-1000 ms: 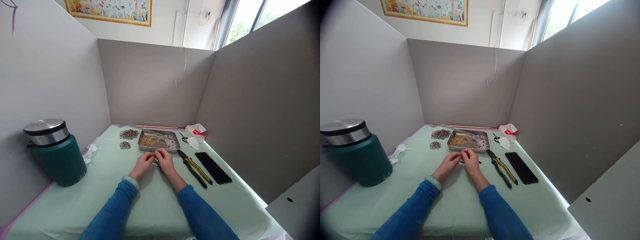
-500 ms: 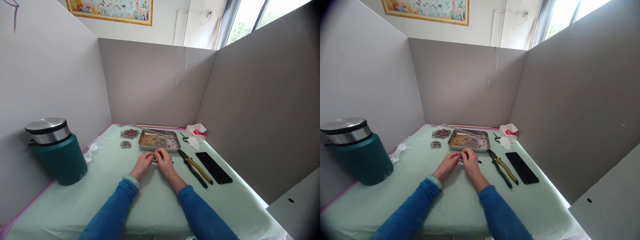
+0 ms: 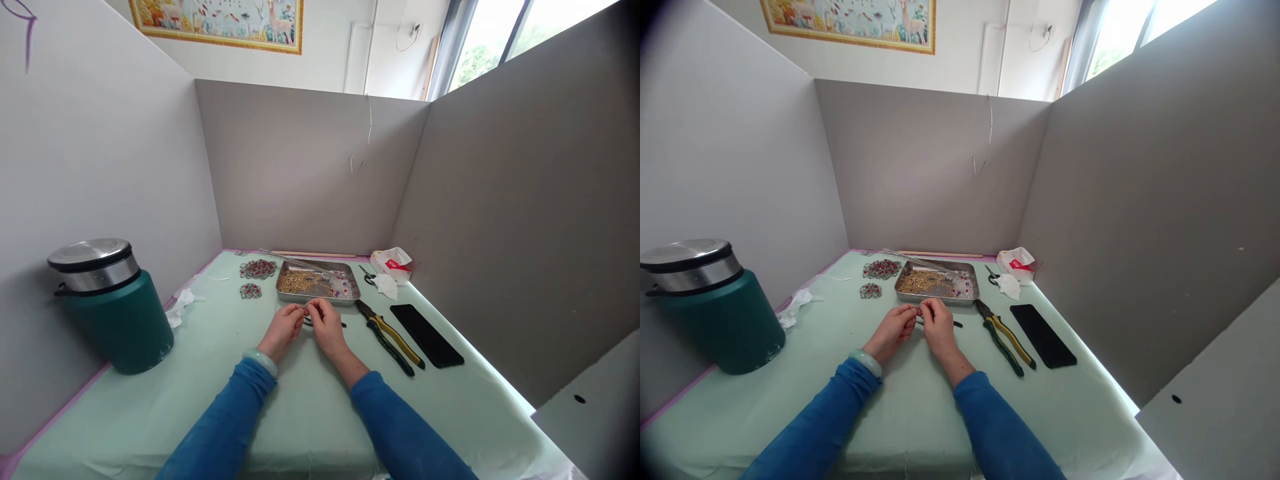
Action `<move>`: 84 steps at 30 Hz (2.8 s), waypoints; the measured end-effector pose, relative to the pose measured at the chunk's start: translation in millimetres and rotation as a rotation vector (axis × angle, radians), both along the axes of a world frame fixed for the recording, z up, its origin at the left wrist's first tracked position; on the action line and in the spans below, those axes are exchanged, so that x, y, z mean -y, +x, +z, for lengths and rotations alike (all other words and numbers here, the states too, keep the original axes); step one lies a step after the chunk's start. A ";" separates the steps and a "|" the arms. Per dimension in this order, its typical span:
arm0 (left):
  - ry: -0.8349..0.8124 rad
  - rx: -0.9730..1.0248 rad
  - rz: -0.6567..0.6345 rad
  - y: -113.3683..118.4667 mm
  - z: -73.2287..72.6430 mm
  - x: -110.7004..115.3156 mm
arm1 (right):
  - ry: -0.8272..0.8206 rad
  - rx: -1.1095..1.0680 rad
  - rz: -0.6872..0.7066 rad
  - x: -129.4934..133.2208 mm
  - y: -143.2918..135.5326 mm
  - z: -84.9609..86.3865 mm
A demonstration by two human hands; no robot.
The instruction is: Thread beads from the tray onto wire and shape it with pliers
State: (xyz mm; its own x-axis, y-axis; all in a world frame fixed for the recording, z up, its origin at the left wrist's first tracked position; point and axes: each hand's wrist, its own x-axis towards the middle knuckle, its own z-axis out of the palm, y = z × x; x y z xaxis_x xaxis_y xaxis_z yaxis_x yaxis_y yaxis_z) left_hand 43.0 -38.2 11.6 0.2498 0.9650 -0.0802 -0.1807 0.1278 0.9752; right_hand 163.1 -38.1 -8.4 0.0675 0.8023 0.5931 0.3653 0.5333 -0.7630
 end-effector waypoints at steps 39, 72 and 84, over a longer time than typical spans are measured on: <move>0.518 -0.620 0.158 1.4 -11.1 -6.2 | 0.040 0.174 -0.016 -3.9 11.6 2.5; -0.023 0.405 0.155 0.4 -10.6 -9.5 | -0.260 -0.240 0.341 2.4 -12.5 -1.8; 0.099 0.193 0.126 1.3 -10.8 -5.6 | -0.408 -0.363 0.331 4.7 -15.3 -0.2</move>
